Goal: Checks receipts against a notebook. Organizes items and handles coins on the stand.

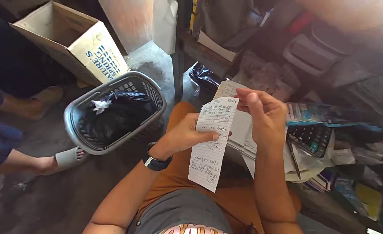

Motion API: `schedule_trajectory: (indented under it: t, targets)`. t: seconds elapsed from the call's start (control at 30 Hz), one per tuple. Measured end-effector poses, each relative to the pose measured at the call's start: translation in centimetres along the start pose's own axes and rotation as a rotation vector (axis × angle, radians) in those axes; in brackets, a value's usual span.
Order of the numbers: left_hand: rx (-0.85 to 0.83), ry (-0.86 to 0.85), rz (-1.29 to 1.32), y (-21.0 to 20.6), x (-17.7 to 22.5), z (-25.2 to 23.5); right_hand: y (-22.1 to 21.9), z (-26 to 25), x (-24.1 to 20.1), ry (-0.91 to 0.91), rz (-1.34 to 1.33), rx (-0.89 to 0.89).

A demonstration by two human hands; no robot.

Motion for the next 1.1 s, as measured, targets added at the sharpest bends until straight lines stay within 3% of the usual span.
schedule_trajectory:
  t: [0.23, 0.43, 0.63, 0.77, 0.93, 1.1]
  targets:
    - [-0.052, 0.071, 0.104, 1.1, -1.7, -0.3, -2.0, -0.6, 3.4, -0.119, -0.116, 0.035]
    - [0.096, 0.058, 0.021, 1.9, -2.6, 0.2, -1.8, 0.3, 5.2, -0.199, -0.113, 0.09]
    - [0.197, 0.157, 0.143, 1.4, -4.0, -0.3, -1.7, 1.7, 6.5, -0.264, -0.129, 0.106]
    - [0.262, 0.184, 0.075, 1.8, -4.4, 0.3, -1.8, 2.9, 6.0, -0.257, -0.065, 0.104]
    - [0.445, 0.15, -0.051, 4.2, -5.2, 0.3, 2.6, 8.8, 3.9, -0.232, 0.299, 0.08]
    - [0.52, 0.207, -0.005, 5.9, -6.4, 0.1, 10.8, 17.7, 2.8, -0.407, 0.596, 0.357]
Point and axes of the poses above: each hand's wrist, its own z-axis away from the middle knuckle, its own y-axis out of the back of the hand, x = y × z, the point moved 6 cm from there along -z, towards the middle knuckle, and after that the axes turned 7 degrees about y, right-handed, at the moved point
